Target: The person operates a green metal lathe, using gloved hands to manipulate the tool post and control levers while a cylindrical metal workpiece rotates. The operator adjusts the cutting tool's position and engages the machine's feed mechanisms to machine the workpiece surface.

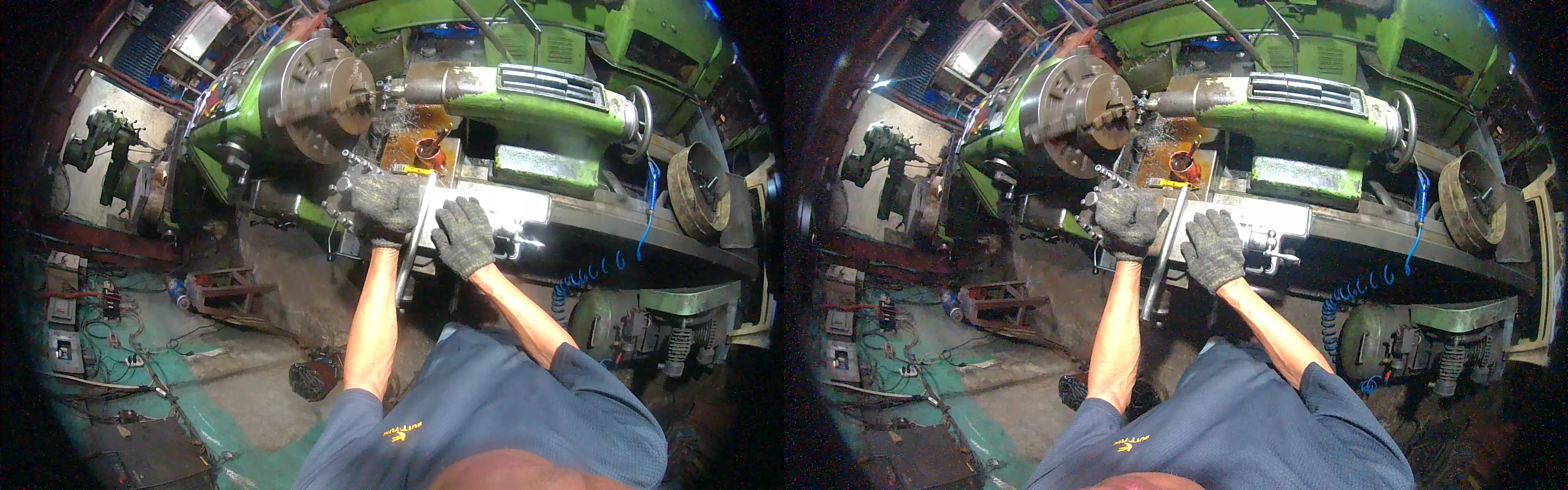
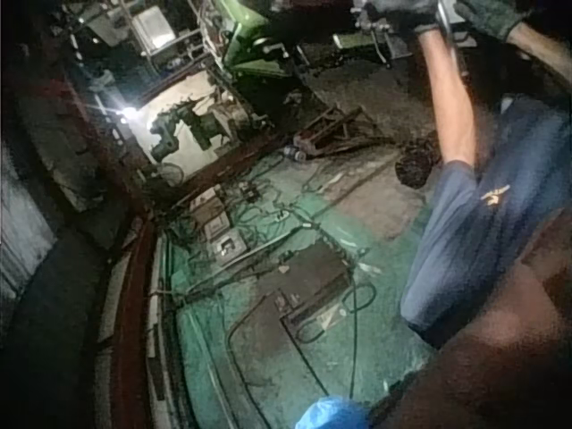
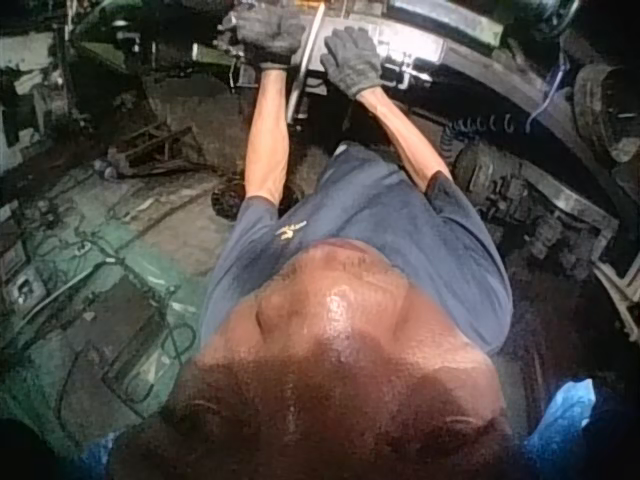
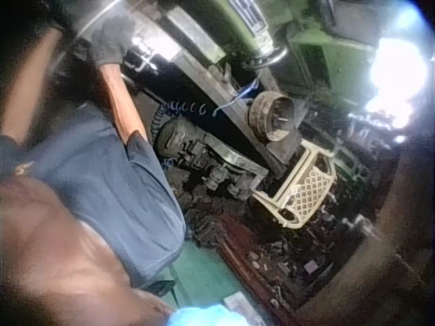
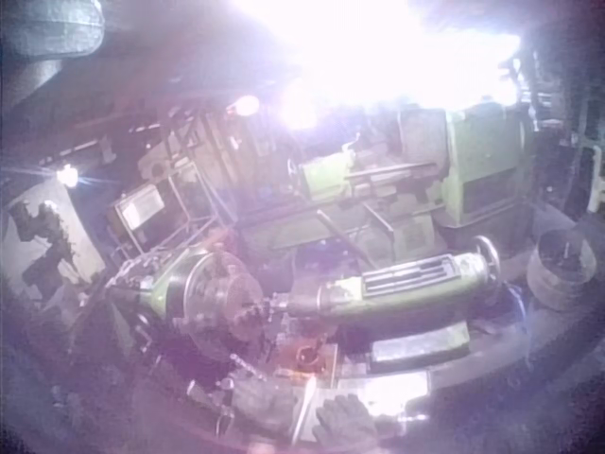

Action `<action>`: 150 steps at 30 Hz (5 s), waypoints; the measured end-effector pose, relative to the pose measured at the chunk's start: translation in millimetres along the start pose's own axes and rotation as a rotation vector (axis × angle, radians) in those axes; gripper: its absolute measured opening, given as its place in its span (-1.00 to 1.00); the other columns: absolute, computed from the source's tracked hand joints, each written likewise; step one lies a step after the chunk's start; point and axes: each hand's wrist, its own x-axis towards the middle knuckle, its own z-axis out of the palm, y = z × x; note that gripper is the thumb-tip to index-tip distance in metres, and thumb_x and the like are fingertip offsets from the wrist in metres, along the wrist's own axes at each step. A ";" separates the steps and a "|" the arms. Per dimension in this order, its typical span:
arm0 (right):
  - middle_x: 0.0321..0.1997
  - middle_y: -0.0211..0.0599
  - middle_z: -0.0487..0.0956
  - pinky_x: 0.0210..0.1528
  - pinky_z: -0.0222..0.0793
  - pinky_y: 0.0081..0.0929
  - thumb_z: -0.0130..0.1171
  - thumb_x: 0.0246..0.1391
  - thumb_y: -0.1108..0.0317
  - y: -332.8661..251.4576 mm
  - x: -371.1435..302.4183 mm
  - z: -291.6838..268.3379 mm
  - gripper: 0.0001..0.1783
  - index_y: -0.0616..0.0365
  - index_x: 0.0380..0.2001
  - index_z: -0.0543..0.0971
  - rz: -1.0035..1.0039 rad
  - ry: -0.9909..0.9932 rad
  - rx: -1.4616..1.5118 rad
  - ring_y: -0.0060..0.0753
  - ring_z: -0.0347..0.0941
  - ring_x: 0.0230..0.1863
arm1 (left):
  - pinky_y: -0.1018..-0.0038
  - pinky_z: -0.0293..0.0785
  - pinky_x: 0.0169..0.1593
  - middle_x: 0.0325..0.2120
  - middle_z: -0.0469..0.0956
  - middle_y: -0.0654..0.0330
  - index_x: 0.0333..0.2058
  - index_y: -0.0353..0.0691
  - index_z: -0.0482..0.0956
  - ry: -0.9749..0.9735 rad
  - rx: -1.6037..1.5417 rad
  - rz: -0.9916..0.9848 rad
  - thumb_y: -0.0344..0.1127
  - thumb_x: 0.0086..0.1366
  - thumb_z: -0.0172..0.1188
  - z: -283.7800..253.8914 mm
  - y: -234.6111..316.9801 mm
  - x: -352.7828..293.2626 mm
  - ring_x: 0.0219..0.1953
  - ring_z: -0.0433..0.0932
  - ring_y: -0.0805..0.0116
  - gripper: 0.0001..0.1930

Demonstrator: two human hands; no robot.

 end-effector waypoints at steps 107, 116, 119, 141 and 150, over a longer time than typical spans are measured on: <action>0.16 -0.06 0.56 0.45 0.11 0.12 0.28 0.05 0.13 5.8 -4.6 9.0 -0.56 0.12 -0.03 0.62 -0.001 -0.042 -0.029 0.10 0.38 0.28 | 0.15 0.32 -0.31 -0.61 0.49 0.15 -0.62 -0.18 0.49 0.039 -0.084 -0.052 -0.25 0.27 0.21 15.8 -13.8 -15.7 -0.47 0.44 0.08 -0.71; 0.16 -0.05 0.56 0.45 0.11 0.12 0.27 0.06 0.11 6.2 -5.7 10.7 -0.55 0.13 -0.03 0.62 -0.007 -0.041 -0.035 0.10 0.38 0.28 | 0.18 0.32 -0.35 -0.62 0.50 0.18 -0.63 -0.15 0.51 0.020 0.046 -0.016 -0.31 0.24 0.22 10.0 -7.6 -9.6 -0.50 0.44 0.10 -0.74; 0.16 -0.05 0.56 0.44 0.11 0.12 0.27 0.07 0.11 5.9 -5.7 10.0 -0.55 0.13 -0.03 0.63 -0.009 -0.047 -0.042 0.10 0.38 0.28 | 0.18 0.34 -0.33 -0.61 0.51 0.19 -0.62 -0.12 0.54 0.051 -0.081 -0.029 -0.30 0.24 0.22 11.5 -9.5 -7.8 -0.49 0.46 0.11 -0.77; 0.15 -0.04 0.57 0.43 0.13 0.13 0.28 0.05 0.12 5.7 -5.4 10.2 -0.55 0.13 -0.04 0.63 -0.004 -0.031 -0.043 0.10 0.40 0.27 | 0.16 0.40 -0.25 -0.58 0.55 0.18 -0.59 -0.09 0.56 -0.034 0.030 -0.033 -0.14 0.24 0.19 16.3 -21.0 -21.8 -0.44 0.50 0.07 -0.74; 0.15 -0.05 0.57 0.43 0.14 0.13 0.30 0.04 0.11 6.0 -5.0 10.0 -0.54 0.12 -0.03 0.63 -0.010 -0.033 -0.037 0.10 0.39 0.27 | 0.16 0.44 -0.23 -0.56 0.56 0.16 -0.56 -0.13 0.59 -0.012 -0.008 -0.025 -0.12 0.16 0.29 12.2 -17.4 -15.8 -0.44 0.52 0.04 -0.75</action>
